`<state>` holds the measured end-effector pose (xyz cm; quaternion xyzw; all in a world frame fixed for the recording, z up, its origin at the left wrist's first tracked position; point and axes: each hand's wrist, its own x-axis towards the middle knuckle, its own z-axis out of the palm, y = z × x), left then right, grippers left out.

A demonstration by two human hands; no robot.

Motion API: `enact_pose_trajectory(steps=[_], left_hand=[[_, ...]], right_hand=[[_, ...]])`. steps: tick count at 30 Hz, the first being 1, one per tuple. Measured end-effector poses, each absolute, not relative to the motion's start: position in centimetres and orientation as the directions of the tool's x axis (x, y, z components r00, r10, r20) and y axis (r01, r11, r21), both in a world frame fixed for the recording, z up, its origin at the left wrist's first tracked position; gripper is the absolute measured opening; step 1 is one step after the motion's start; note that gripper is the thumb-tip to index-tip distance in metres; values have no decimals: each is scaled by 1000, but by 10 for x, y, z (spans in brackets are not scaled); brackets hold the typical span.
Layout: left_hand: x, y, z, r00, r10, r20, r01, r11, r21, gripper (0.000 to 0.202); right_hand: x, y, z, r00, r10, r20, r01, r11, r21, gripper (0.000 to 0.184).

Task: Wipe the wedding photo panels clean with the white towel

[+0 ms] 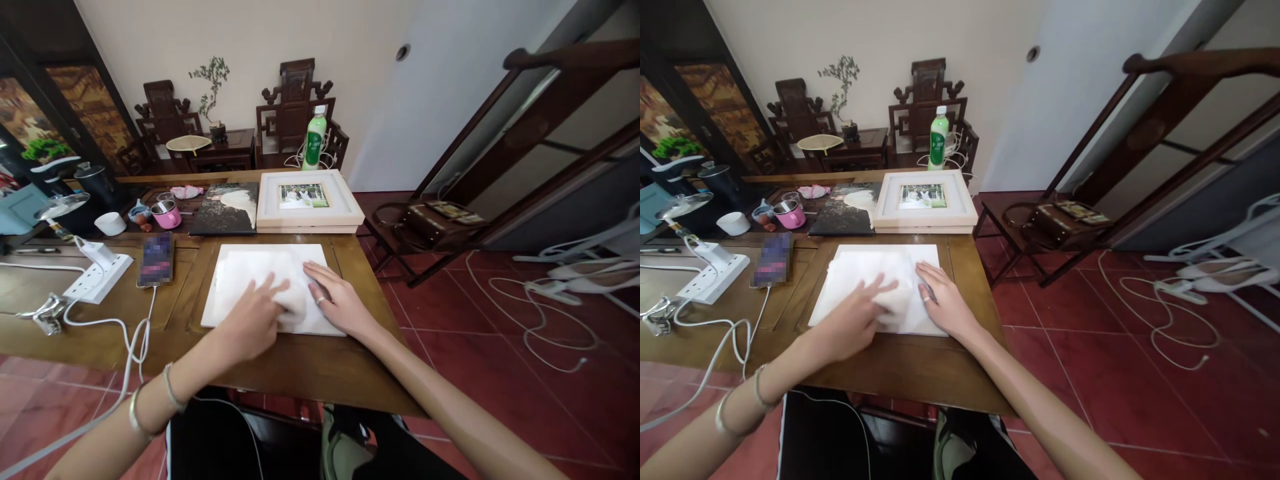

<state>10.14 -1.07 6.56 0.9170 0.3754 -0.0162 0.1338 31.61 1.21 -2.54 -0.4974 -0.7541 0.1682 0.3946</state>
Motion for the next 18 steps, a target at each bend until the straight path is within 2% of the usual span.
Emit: enact_pose_trajectory(steps=[4, 8, 14, 18], left_hand=[[89, 35, 58, 631, 768, -110, 769, -600, 222, 50], [71, 33, 61, 578, 806, -125, 813, -556, 175, 55], [58, -37, 83, 653, 707, -272, 757, -621, 204, 49], [57, -52, 88, 680, 670, -298, 733, -629, 258, 48]], right_hand=[[316, 11, -25, -192, 885, 425, 612, 446, -653, 39], [316, 11, -25, -185, 892, 412, 615, 432, -660, 39], [315, 11, -24, -186, 886, 424, 620, 441, -650, 39], [315, 11, -24, -191, 887, 420, 640, 437, -632, 40]])
